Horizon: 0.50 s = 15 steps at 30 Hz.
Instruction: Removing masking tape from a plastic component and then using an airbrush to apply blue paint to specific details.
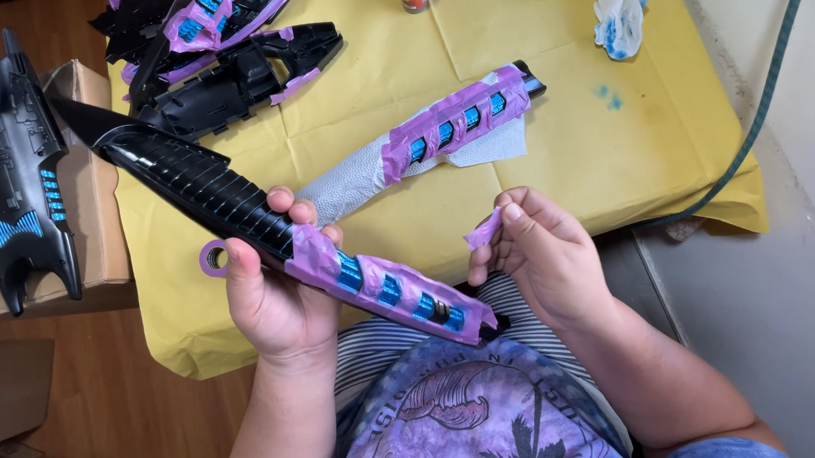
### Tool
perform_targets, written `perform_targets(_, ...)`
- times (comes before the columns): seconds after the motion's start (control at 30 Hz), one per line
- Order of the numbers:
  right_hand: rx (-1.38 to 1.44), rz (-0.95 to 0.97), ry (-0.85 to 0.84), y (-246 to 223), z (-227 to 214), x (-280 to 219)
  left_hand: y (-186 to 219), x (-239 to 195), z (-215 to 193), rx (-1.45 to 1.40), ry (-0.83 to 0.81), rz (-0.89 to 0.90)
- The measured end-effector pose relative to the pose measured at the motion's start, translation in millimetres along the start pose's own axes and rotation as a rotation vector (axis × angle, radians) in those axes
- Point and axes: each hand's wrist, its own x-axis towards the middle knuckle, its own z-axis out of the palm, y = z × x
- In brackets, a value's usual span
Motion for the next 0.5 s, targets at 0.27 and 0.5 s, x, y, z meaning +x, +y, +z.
perform_targets(0.27,-0.363,-0.371,0.044,-15,-22,18,21,-5,4,0.003,-0.034,0.027)
perform_targets(0.5,-0.881,-0.704,0.231,-46,-52,55,37,-22,13,-0.022,0.048,0.081)
